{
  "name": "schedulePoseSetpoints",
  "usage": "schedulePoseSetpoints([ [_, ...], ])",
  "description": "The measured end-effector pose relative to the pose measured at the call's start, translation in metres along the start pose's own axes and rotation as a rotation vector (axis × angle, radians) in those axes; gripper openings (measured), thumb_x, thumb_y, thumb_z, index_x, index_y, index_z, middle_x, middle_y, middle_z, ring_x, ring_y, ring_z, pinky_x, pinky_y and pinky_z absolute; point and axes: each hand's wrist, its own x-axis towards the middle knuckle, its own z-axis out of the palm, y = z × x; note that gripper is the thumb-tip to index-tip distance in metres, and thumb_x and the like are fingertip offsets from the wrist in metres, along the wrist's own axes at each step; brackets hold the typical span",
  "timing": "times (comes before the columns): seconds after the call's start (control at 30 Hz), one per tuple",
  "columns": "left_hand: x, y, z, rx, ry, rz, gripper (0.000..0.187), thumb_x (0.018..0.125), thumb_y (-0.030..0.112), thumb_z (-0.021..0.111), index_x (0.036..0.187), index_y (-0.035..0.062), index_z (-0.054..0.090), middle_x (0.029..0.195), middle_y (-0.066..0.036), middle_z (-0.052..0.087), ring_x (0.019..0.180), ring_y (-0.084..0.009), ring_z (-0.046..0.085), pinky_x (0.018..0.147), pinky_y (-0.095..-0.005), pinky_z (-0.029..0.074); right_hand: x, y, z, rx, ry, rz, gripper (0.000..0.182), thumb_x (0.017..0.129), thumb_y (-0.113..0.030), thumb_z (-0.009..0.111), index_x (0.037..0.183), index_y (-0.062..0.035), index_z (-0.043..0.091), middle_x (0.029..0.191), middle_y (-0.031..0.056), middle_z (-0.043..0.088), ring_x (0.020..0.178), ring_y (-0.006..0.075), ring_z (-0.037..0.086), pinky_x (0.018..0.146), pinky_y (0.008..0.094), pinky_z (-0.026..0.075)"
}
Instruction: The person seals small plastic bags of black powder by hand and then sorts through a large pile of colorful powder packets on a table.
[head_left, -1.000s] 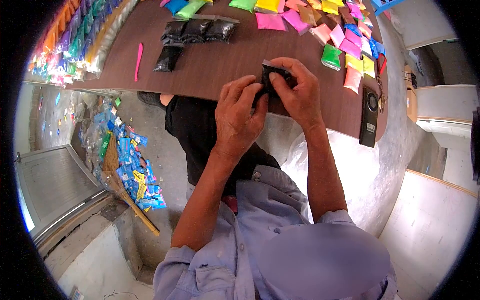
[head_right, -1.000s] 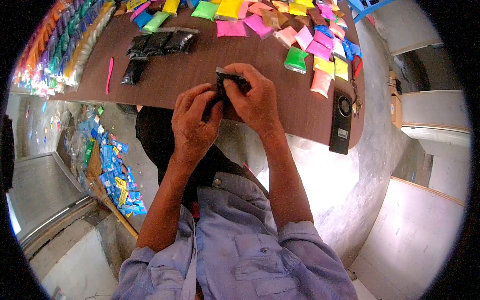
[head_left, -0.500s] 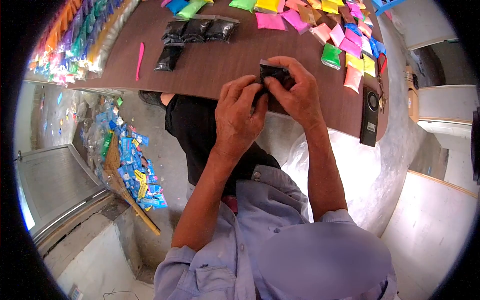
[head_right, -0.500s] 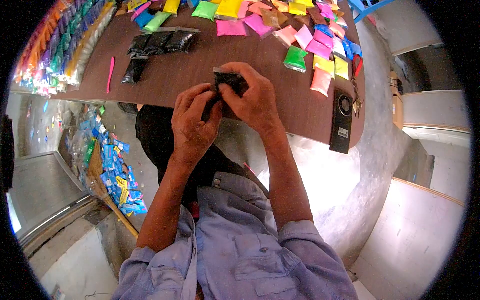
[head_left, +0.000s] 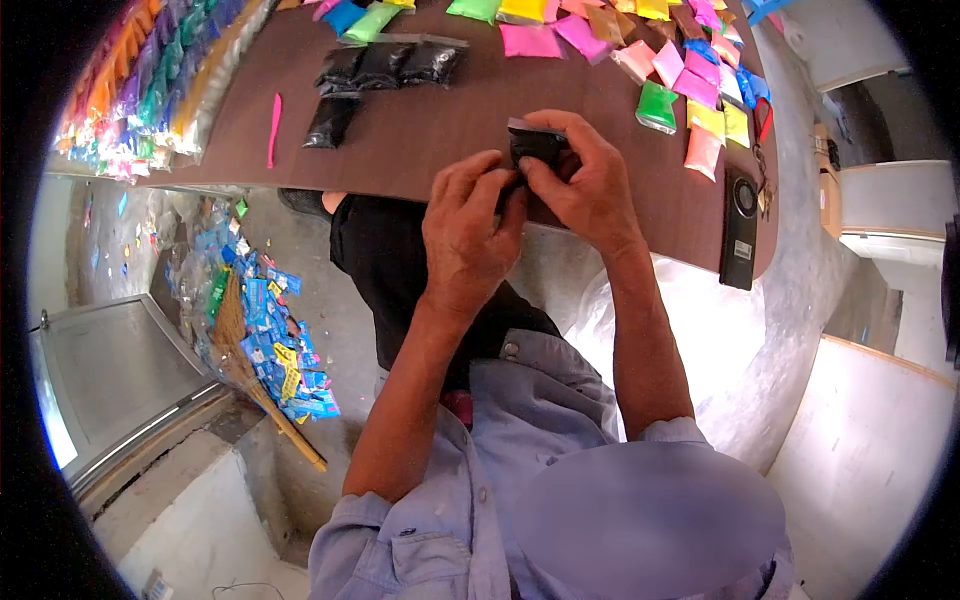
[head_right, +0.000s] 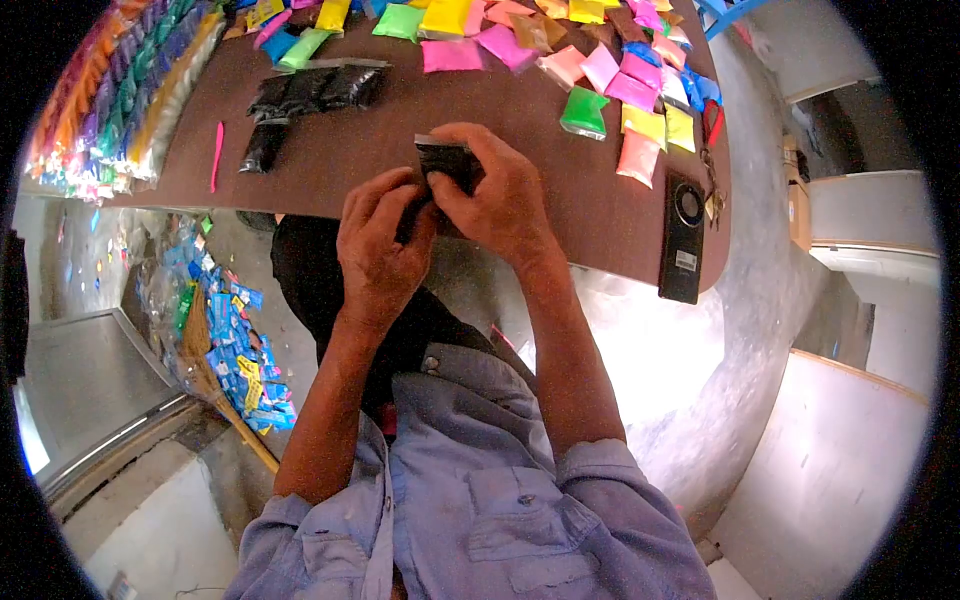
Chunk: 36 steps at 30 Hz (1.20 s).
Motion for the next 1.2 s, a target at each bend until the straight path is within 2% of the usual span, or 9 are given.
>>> schedulePoseSetpoints([
  [0.3,0.0019,0.0008,-0.0001,0.041,-0.001,0.009,0.026,0.084,0.004,0.082,0.108,0.001,0.073,0.122,-0.014,0.071,0.113,-0.0349,0.068,0.098,-0.0425,0.055,0.002,0.0013,0.0021,-0.011,0.023,0.015,0.035,0.086,-0.009,0.074,0.12,-0.0068,0.069,0.11,0.0167,0.074,0.101,0.0317,0.075,0.089,0.0398,0.058],
  [1.2,0.0014,-0.0016,0.0011,0.023,0.008,0.024,0.024,0.083,0.003,0.081,0.106,0.0008,0.073,0.121,-0.015,0.072,0.111,-0.0357,0.068,0.096,-0.0432,0.056,0.0037,-0.0043,0.0041,0.011,0.088,0.031,0.019,0.091,-0.011,0.074,0.108,-0.0038,0.071,0.097,0.0141,0.076,0.088,0.024,0.075,0.08,0.0365,0.059],
])
